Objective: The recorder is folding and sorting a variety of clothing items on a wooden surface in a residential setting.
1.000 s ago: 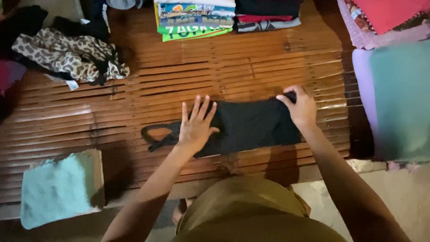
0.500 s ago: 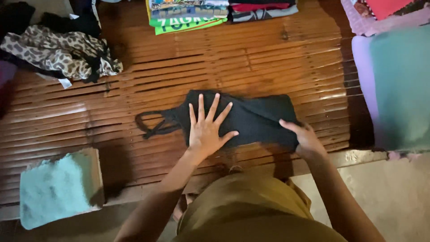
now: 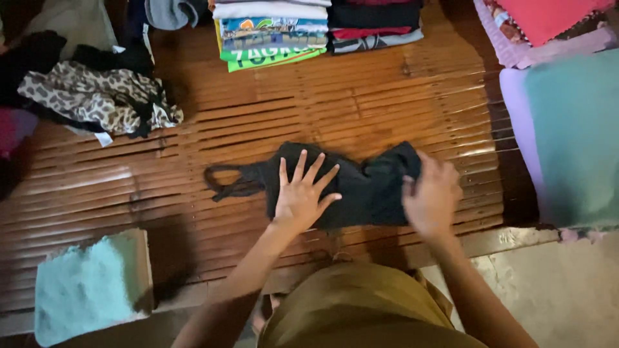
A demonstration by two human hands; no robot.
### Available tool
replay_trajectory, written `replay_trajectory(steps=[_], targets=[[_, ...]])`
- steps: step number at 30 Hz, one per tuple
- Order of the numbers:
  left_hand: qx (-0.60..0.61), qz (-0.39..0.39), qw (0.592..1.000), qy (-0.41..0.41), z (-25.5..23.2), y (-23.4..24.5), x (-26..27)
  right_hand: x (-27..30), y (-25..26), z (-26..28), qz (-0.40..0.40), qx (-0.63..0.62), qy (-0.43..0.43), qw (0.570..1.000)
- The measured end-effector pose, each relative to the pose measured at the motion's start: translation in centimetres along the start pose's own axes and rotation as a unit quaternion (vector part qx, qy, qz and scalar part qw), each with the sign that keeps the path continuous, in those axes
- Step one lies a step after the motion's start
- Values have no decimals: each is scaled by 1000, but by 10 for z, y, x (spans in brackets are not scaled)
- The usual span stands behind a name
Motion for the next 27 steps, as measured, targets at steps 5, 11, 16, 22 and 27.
replay_trajectory(steps=[5,11,16,22,27], targets=[[54,200,975,81,-10,10,-14,21,-51,71,11,-43,244,969],[103,86,978,159,-1,25,-15,-3,-83,9,-26,72,238,968],[47,35,974,218,5,16,-9,-13,-72,-27,-4,90,113,990],[31,27,972,230,4,2,-7,-12,-78,34,12,150,133,980],[213,-86,949,217,30,-15,6,28,-79,158,17,-256,339,905]])
Point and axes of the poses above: each hand's wrist, its own x-axis away from the middle knuckle, its own y-axis out of the back of the hand, z = x × y, the point moved 5 cm from there along -x, towards the middle knuckle, and after that the axes turned 3 degrees about x, right-handed, at the moved point
